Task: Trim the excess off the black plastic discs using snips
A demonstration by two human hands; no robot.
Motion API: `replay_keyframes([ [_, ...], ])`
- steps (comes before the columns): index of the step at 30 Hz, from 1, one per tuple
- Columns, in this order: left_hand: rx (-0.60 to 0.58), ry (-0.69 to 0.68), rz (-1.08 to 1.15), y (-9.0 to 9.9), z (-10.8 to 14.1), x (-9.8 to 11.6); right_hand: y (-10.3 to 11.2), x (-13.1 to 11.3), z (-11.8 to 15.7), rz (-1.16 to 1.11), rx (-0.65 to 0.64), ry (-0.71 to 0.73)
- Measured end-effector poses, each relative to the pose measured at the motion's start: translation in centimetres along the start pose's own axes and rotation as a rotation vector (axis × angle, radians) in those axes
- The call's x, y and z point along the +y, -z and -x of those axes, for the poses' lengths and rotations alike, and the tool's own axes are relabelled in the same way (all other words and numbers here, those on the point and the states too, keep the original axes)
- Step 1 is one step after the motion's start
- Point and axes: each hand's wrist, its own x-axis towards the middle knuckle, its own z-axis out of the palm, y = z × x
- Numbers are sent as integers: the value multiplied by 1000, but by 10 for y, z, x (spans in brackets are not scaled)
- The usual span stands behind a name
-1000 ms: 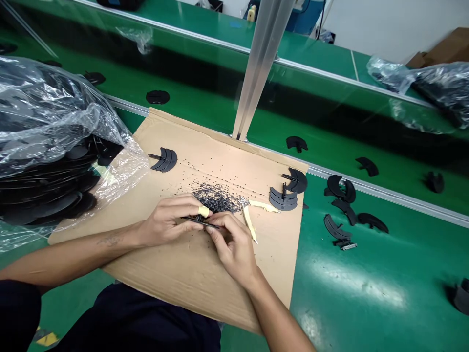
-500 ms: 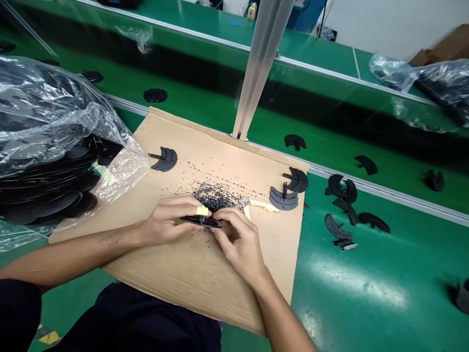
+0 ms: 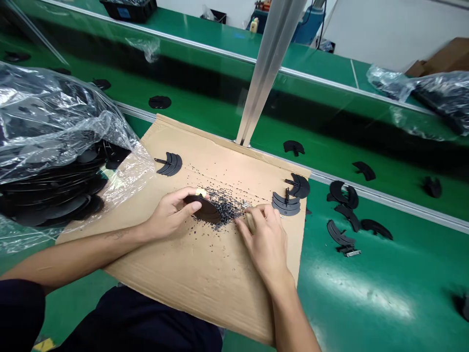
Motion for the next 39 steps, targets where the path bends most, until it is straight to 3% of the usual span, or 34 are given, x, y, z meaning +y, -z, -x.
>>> replay_keyframes([
  [5, 25, -73, -87, 2, -2, 2, 0, 15, 1, 225, -18, -12],
  [10, 42, -187, -181, 3, -3, 4, 0, 22, 2, 221, -76, -22],
  [13, 41, -168, -134, 2, -2, 2, 4, 14, 1, 67, -55, -72],
  [18, 12, -54, 44, 1, 0, 0, 11, -8, 0, -413, -43, -76],
  [22, -71, -120, 80, 3, -3, 2, 14, -21, 1, -642, -124, -13],
  [27, -122, -184, 33, 6, -5, 5, 16, -26, 0, -688, -198, 70],
  [39, -152, -204, 38, 7, -3, 4, 16, -25, -1, -707, -185, 101],
])
